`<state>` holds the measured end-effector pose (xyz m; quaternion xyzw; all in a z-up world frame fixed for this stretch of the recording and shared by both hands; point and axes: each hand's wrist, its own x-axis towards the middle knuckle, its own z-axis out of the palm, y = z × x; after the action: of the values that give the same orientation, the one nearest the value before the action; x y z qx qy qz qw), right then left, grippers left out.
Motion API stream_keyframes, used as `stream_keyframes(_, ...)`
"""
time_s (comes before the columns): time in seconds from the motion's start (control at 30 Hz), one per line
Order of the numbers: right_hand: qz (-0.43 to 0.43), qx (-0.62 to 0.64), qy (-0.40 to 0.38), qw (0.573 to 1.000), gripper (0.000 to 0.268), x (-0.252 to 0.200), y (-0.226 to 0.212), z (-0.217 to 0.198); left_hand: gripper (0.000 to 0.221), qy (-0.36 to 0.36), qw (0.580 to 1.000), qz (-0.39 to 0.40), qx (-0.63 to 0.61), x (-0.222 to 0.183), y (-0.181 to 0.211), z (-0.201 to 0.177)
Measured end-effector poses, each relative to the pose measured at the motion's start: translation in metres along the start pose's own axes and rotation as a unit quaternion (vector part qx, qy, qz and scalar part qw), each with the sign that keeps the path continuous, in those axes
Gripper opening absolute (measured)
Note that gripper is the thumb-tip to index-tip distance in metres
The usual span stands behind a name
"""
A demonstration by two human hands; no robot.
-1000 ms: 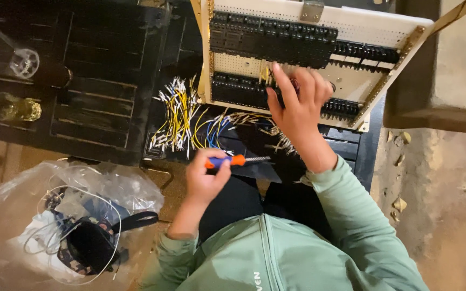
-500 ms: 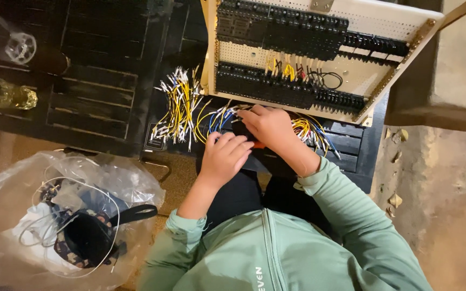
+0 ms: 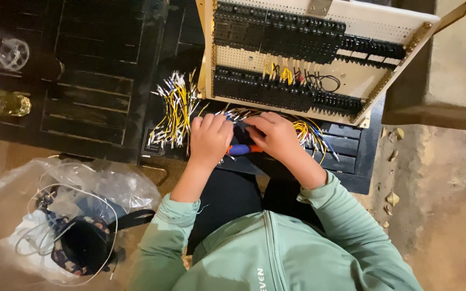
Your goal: Connecting multiple colored wires to a terminal block on a board using a screwdriver.
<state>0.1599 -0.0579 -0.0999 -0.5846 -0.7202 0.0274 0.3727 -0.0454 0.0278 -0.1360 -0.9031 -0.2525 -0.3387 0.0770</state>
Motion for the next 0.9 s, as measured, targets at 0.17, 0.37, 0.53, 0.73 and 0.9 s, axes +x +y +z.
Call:
stream_keyframes(0.17, 0.015, 0.073, -0.024, 0.997, 0.016, 0.008, -0.009, -0.013, 0.011, 0.011, 0.998, -0.034, -0.050, 0.023, 0.004, -0.024)
stream_keyframes(0.37, 0.015, 0.096, -0.035, 0.995, 0.015, -0.006, -0.001, 0.002, 0.008, 0.036, 0.999, -0.025, -0.008, 0.017, 0.005, -0.018)
stream_keyframes(0.53, 0.018, 0.131, -0.018, 0.991, 0.013, -0.003, -0.006, -0.011, 0.009, 0.082, 0.983, -0.120, -0.113, 0.034, 0.002, -0.034)
stream_keyframes(0.73, -0.061, 0.111, 0.055, 0.990, 0.013, 0.014, 0.009, -0.046, 0.008, 0.126, 0.924, -0.205, -0.296, 0.078, -0.010, -0.055)
stream_keyframes(0.9, -0.108, -0.091, 0.249, 0.958, 0.008, 0.054, 0.051, -0.099, 0.005, 0.121, 0.925, -0.216, -0.288, 0.129, -0.001, -0.063)
